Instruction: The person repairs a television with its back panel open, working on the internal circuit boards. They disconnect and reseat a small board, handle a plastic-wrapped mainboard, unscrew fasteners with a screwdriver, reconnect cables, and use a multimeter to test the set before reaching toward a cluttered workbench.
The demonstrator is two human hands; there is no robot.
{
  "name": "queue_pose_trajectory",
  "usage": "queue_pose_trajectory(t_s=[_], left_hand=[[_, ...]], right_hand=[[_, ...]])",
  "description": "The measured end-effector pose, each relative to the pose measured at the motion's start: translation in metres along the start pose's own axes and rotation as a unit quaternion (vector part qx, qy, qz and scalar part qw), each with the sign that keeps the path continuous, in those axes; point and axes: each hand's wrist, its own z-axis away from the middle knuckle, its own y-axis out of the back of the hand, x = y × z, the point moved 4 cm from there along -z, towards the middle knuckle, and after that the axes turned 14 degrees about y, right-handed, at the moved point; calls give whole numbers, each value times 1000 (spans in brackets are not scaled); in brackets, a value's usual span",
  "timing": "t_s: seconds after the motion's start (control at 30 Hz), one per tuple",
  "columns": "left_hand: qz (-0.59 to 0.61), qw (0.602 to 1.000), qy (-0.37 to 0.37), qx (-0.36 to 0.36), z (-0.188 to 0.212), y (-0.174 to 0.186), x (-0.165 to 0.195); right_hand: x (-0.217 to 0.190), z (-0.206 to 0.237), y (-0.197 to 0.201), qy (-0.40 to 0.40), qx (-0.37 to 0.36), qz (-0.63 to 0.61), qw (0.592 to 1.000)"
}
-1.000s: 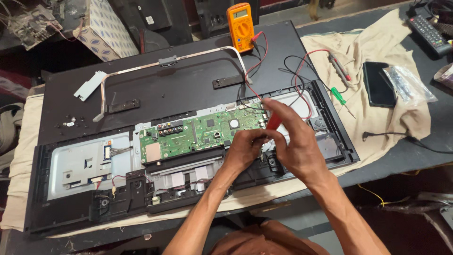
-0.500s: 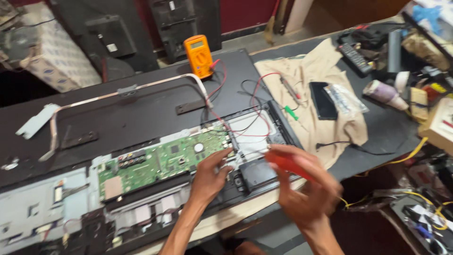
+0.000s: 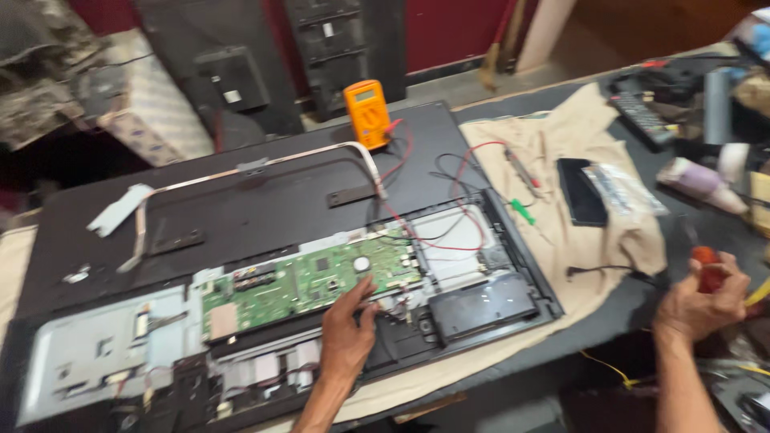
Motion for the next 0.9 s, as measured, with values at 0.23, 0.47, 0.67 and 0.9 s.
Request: queue_pose_trajectory(t_s=[0.23,0.47,0.67,0.9], left_hand=[[-169,983,-77,-10,11,2,12],[-186,977,-107,-3,17,-13,21],[-161,983,-85,13,16,-13,21],[-156,984,-80,24,18,-13,25]], right_hand=[[16,17,-33,50,-176,-14,983],[-26,8,-31,-53,-207,-30,976],[-248,35,-23,25,-276,-314,908],[-358,42,-43,-4,-401,-301,865]])
